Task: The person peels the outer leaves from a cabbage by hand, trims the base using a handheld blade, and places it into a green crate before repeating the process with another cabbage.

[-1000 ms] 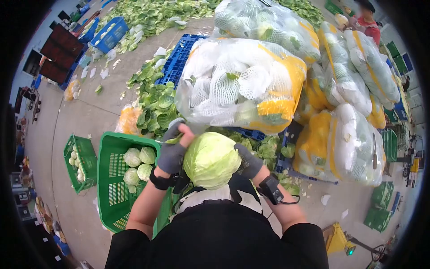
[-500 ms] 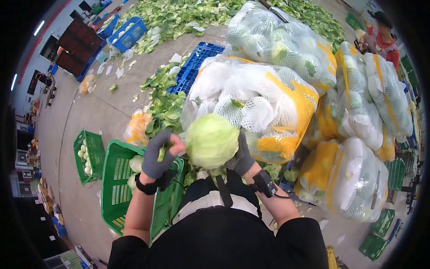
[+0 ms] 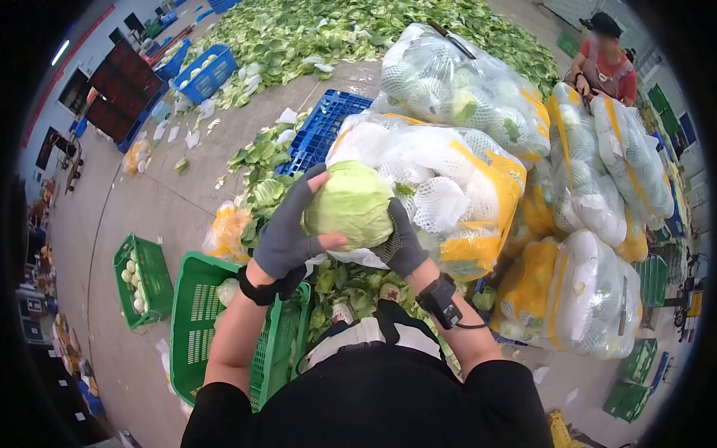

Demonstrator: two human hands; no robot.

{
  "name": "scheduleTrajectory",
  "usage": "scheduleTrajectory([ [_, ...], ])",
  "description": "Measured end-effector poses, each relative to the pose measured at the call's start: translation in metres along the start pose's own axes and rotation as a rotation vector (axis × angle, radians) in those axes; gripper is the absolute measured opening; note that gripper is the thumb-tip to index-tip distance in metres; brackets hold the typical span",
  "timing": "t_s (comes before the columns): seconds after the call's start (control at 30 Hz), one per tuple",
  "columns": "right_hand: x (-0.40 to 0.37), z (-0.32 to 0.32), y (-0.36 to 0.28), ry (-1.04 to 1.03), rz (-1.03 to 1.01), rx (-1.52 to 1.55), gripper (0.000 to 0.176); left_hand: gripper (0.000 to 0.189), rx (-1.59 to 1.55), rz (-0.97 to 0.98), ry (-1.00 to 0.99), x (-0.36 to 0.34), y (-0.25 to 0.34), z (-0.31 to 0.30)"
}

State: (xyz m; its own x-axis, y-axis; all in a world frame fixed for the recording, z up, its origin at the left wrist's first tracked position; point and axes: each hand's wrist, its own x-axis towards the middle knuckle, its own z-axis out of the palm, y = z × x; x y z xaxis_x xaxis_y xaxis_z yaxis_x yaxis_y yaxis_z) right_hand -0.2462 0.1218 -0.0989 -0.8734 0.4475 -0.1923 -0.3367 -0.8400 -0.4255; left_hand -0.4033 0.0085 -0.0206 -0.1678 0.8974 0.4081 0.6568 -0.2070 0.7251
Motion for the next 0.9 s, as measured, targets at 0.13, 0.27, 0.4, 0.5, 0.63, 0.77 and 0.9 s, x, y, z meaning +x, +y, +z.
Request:
scheduleTrajectory([
  [0.13,0.008,0.002,0.005,0.008,-0.046,0.033,0.068,0.08,0.31,0.157,0.087,-0.025,-0.007,0.006],
  [0.27,0.006,0.003,0.004,0.052,-0.122,-0.076,0.077,0.072,0.048,-0.151,0.114,-0.021,0.016,-0.002],
  [0.4,0.002,0.021,0.004,-0.034,-0.329,-0.485,0.075,0.058,0.232,0.19,0.048,0.006,0.004,-0.01],
  [0.5,0.008,0.011,0.015,-0.045,-0.212,-0.154,0.072,0.016,0.271,0.497,-0.086,0.002,0.002,-0.013],
  [0.63,-0.002,0.004,0.016,0.052,-0.127,-0.006,0.07,0.013,-0.041,0.383,0.11,-0.036,-0.003,-0.009],
  [0.77,-0.001,-0.005,0.019,-0.088,-0.104,0.225,0.07,0.014,0.188,0.022,0.118,-0.059,-0.008,-0.005],
  [0.9,-0.004,-0.01,0.024,-0.216,-0.206,0.305,0.073,0.04,0.554,-0.373,-0.173,-0.087,-0.07,0.001],
])
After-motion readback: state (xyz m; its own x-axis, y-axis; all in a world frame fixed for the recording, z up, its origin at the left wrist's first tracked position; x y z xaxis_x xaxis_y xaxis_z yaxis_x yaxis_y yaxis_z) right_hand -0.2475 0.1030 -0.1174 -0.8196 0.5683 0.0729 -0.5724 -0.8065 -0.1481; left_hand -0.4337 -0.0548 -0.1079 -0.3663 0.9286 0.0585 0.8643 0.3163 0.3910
